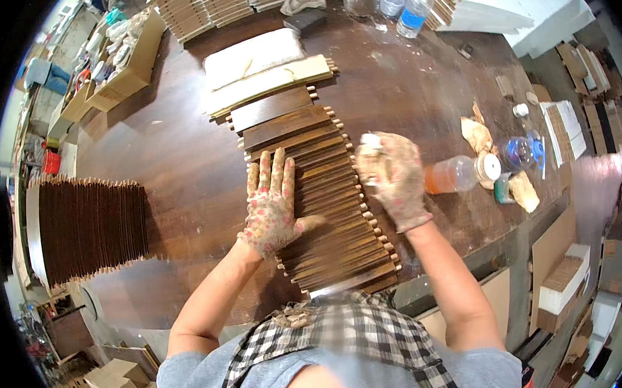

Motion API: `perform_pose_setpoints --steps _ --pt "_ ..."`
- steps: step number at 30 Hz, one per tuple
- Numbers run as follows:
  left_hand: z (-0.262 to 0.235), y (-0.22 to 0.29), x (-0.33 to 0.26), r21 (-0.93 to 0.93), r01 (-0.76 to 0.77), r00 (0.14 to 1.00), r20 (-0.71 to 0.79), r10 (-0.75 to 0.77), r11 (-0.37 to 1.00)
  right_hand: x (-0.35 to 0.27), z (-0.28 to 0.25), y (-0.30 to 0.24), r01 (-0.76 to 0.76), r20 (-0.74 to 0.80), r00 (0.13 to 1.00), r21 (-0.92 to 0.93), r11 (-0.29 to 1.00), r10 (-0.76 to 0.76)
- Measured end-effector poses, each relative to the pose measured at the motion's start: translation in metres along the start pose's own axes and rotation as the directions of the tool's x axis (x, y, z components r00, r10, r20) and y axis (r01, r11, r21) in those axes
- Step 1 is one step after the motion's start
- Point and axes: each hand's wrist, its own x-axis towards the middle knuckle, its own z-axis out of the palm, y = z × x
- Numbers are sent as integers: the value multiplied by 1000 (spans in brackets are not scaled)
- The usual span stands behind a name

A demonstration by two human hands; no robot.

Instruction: The person wipes wooden slats with a cloth soaked in stain, handles a larger wooden piece to apply stain to its sides, and places the finished items into a stack.

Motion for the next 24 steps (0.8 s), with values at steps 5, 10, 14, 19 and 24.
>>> perform_pose_setpoints --steps 5,10,14,19,24 --pt "3 19 -20 109 -98 993 80 90 989 -37 56 -77 185 184 969 -94 978 -165" --pt "3 21 -22 13 -37 998 45 36 999 -54 38 -18 158 181 976 -202 966 -122" --pt "17 16 -26 53 -45 999 17 45 998 -51 -2 23 -135 120 981 -158 978 154" --pt "5 54 -64 -62 -97 979 173 106 993 -40 19 -73 116 127 985 36 993 -119" --pt "0 59 -67 -65 -72 969 232 86 995 -76 28 -43 63 173 984 -54 997 -52"
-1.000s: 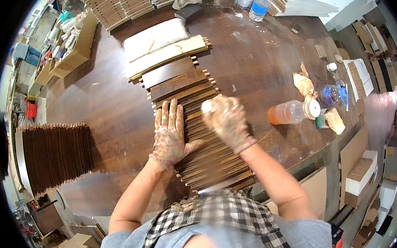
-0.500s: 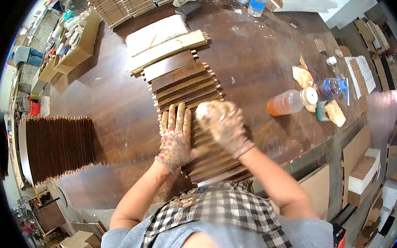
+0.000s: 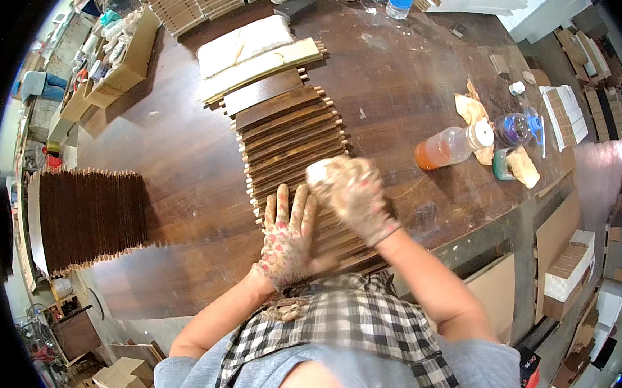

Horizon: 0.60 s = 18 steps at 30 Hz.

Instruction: The person wipes wooden slats with a cloth soaked in stain, handles a larger wooden piece to apply stain to its sides, and places the finished items into a stack.

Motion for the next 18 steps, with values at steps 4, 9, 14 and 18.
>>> perform_pose_setpoints --steps 4,9,14,18 --pt "14 -5 -2 29 -46 994 -101 49 999 -16 -41 69 -185 57 979 -150 971 196" --pt "9 -4 1 -15 -26 999 -44 25 1000 2 -29 -27 16 31 999 83 996 -19" --pt "13 -4 1 -15 -44 996 -72 43 999 -36 -21 -9 12 95 996 -100 995 -2" --pt "9 2 1 14 0 999 -42 0 1000 -33 -49 52 -227 64 970 -121 966 236"
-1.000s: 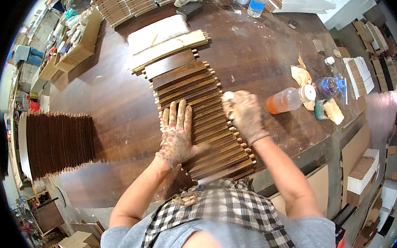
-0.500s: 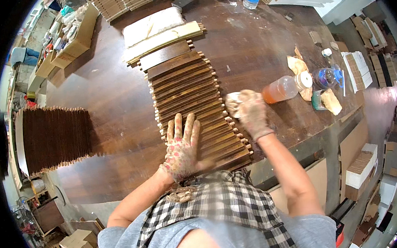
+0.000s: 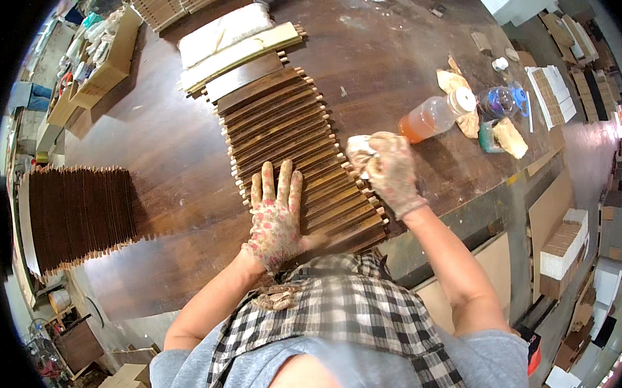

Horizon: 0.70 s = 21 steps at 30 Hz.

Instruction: The person wipes wooden slats with a cloth soaked in stain, handles a larger wooden piece to apply stain to its sides, and places the finished items into a stack.

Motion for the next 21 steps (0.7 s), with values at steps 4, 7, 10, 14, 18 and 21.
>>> perform_pose_setpoints --steps 4,7,10,14,18,21 --pt "7 11 -12 -27 -61 997 -42 60 998 -6 -23 -52 162 -91 985 206 965 -146" --pt "19 14 -13 -22 -70 996 47 71 997 -46 2 -98 238 -17 971 189 953 -239" --pt "14 21 -11 17 -62 993 97 60 998 -71 23 -74 127 -24 992 175 976 -125" --pt "22 19 -8 76 -84 996 -20 85 994 -52 -3 -21 78 -37 996 96 992 -75" --pt "21 20 -8 73 -69 998 3 69 995 -43 -39 -27 -15 -139 989 185 983 42" --pt "20 23 -10 19 -48 999 -15 49 999 -61 -22 -81 215 -63 977 334 918 -206"
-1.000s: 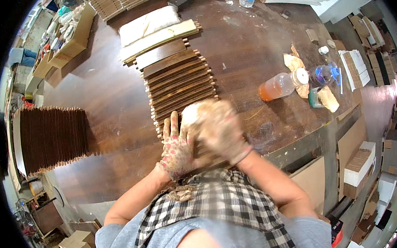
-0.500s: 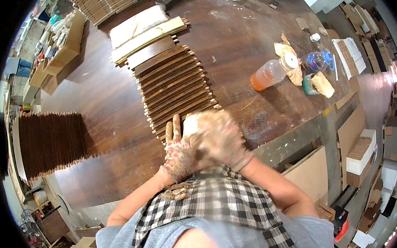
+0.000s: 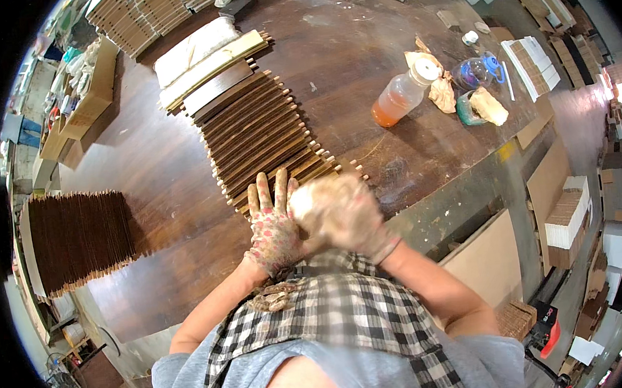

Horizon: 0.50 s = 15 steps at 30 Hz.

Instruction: The person wipes wooden slats with a cloth soaked in stain, handles a larger wooden piece to apply stain to its sides, and places the finished items into a stack.

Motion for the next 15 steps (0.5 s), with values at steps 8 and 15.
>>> perform_pose_setpoints --steps 8,15 --pt "-6 1 0 9 -8 999 47 8 1000 -35 -43 60 -44 -30 999 -317 947 36" --pt "9 -5 -2 76 -60 995 -75 66 995 -40 26 9 14 40 999 -179 984 -7"
